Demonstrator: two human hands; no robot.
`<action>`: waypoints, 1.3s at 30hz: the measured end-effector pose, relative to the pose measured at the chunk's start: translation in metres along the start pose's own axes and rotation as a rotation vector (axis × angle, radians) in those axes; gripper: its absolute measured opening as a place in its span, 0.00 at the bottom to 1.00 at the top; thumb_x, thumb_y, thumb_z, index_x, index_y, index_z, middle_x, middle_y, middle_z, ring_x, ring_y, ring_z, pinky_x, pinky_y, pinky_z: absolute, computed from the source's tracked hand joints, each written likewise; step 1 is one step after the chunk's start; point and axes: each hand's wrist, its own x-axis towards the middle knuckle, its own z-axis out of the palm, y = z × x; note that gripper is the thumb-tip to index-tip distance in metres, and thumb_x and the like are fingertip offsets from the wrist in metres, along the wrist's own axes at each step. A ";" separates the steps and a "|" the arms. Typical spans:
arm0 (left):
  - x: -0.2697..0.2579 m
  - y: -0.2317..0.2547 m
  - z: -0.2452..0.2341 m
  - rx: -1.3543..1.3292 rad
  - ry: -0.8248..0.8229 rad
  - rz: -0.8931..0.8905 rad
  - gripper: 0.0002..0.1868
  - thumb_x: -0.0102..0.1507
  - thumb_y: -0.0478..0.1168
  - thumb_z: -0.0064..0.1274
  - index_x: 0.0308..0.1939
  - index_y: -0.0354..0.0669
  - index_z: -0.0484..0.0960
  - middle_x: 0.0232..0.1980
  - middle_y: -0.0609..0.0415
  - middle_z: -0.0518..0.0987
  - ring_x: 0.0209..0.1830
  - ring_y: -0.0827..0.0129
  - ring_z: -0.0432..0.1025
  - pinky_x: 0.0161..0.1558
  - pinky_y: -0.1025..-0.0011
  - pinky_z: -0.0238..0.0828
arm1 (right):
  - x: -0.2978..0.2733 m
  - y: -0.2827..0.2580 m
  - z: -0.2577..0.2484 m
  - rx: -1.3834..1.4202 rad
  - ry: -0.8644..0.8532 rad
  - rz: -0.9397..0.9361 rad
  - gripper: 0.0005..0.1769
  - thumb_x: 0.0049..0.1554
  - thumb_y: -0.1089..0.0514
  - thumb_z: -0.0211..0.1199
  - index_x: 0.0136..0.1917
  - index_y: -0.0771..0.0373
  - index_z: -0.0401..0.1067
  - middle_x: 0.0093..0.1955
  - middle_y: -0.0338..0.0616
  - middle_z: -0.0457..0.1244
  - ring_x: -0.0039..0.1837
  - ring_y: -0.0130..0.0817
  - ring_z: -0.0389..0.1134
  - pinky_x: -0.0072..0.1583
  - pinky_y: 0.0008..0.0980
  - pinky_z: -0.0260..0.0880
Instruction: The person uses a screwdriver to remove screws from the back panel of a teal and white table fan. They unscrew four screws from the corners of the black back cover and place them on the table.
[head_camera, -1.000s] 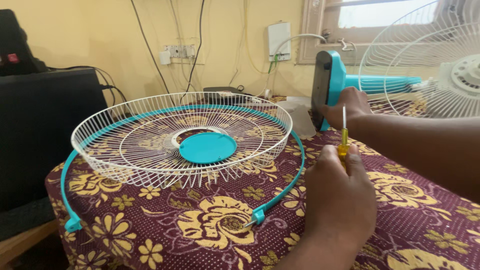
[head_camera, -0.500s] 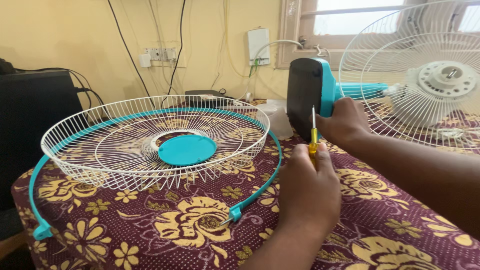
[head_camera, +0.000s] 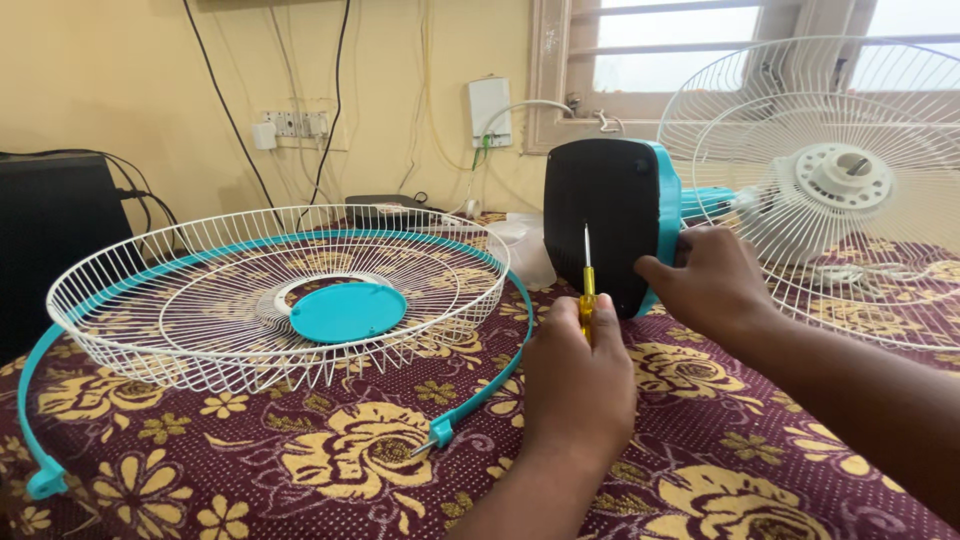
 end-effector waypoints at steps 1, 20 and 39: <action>0.001 0.000 0.000 0.007 0.001 0.000 0.20 0.70 0.51 0.41 0.42 0.37 0.78 0.32 0.44 0.82 0.31 0.54 0.80 0.33 0.57 0.76 | -0.004 0.001 -0.003 0.006 -0.004 0.000 0.20 0.56 0.47 0.67 0.42 0.69 0.81 0.34 0.52 0.72 0.34 0.39 0.72 0.45 0.43 0.73; 0.000 0.011 -0.006 0.082 -0.054 -0.057 0.22 0.71 0.53 0.34 0.47 0.41 0.77 0.33 0.53 0.80 0.29 0.68 0.78 0.32 0.65 0.76 | -0.058 0.031 -0.065 0.121 -0.113 0.218 0.25 0.65 0.44 0.58 0.68 0.62 0.71 0.59 0.54 0.72 0.51 0.45 0.77 0.55 0.44 0.79; 0.060 -0.005 0.029 -0.120 0.183 0.086 0.24 0.68 0.58 0.44 0.48 0.37 0.72 0.44 0.41 0.82 0.45 0.49 0.80 0.46 0.55 0.76 | -0.063 0.126 -0.108 0.313 -0.096 0.236 0.36 0.62 0.46 0.59 0.77 0.66 0.64 0.65 0.55 0.69 0.67 0.41 0.75 0.67 0.39 0.68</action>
